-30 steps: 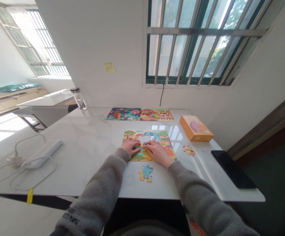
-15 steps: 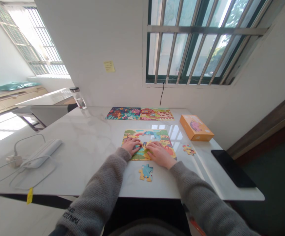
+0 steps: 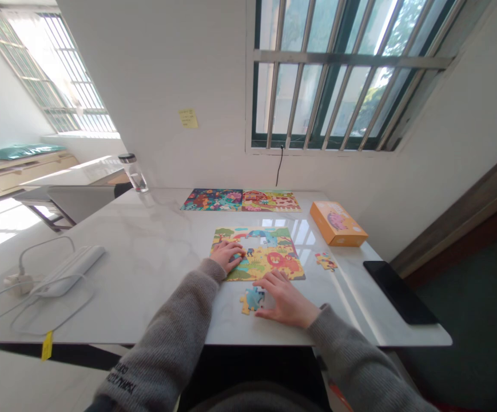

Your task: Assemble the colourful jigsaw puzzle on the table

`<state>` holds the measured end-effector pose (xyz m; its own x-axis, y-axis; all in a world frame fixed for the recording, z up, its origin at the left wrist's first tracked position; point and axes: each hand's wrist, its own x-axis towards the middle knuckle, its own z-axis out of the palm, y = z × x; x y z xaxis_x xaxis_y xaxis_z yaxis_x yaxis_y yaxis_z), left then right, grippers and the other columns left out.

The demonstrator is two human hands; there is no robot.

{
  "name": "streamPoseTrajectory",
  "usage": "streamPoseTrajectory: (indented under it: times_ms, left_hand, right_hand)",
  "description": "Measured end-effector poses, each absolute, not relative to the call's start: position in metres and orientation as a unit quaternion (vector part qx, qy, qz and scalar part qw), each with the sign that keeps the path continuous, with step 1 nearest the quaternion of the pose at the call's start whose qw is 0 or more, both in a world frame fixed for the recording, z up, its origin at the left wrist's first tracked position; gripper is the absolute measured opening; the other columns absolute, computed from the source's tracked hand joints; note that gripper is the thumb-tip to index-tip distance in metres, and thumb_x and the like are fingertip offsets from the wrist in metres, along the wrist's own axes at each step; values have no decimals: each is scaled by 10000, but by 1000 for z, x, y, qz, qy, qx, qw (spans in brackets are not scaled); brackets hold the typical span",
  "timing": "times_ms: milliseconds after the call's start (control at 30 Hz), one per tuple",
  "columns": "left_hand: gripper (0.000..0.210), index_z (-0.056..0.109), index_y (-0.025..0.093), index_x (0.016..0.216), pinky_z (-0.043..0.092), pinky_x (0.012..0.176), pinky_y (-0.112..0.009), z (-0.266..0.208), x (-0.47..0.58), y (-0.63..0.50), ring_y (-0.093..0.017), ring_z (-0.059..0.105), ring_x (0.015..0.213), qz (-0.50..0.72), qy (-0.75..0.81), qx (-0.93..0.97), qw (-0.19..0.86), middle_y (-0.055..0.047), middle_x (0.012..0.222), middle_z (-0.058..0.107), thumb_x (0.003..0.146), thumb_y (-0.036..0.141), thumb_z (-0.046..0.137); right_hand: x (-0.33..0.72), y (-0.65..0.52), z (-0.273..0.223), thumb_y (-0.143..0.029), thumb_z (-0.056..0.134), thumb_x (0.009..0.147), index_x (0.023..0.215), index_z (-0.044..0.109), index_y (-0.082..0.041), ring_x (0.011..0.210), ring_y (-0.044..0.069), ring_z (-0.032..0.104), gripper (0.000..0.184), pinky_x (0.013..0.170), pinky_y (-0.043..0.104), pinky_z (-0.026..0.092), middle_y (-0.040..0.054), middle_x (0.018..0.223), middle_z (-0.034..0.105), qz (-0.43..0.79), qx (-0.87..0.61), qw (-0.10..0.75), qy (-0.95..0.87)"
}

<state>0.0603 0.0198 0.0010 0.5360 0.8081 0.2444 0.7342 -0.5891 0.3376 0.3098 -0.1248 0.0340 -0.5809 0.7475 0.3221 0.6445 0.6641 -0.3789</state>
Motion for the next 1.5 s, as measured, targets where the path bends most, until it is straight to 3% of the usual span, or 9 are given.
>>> streamPoseTrajectory:
  times_ms: [267,500,600,833,1100,1267,1500]
  left_hand:
    - [264,747,285,1112,380,1012,-444,2,59,19,-276,505,1135,206,435,870,105,-30,1275,684,894,333,606]
    - [262,746,267,1101,387,1006,-467,6,59,16,-290,527,1139,201,439,869,105,-40,1276,685,887,324,607]
    - [227,756,231,1020,412,1005,-453,12,64,11,-270,575,1079,247,426,860,136,-67,1146,721,895,329,595]
    - [241,727,197,945,524,788,-302,29,84,-15,-173,639,804,262,353,829,346,-24,851,725,894,399,605]
    - [160,718,207,908,516,719,-264,18,98,-23,-144,622,742,241,331,823,393,6,778,697,864,344,648]
    - [133,709,187,866,513,712,-272,18,98,-20,-143,614,726,274,350,807,389,1,760,687,847,307,656]
    - [302,689,148,856,482,642,-268,20,97,-16,-129,572,662,316,370,745,456,-14,750,668,804,442,729]
  right_hand:
    - [305,-133,30,-423,792,802,1251,611,-249,1104,286,518,515,1002,463,453,99,1141,600,136,-407,216,-877]
    - [307,-130,24,-311,841,756,1466,470,-281,1133,269,538,802,1043,453,489,91,1192,534,210,-393,245,-861]
    - [308,-127,20,-271,813,782,1512,414,-298,1142,260,554,832,1045,452,503,87,1202,519,219,-385,262,-858]
    - [314,-119,19,-228,788,792,1472,439,-308,1090,265,574,769,984,472,541,77,1148,526,179,-416,290,-843]
    - [317,-115,19,-169,741,810,1294,511,-260,1111,265,564,544,993,462,537,81,1147,519,161,-429,319,-830]
    - [317,-116,20,-185,722,820,1351,478,-259,1186,290,543,589,1035,498,514,111,1225,515,138,-426,323,-834]
    - [322,-113,18,-200,659,888,1344,523,-267,1250,308,529,481,1055,541,490,131,1303,530,93,-422,340,-835]
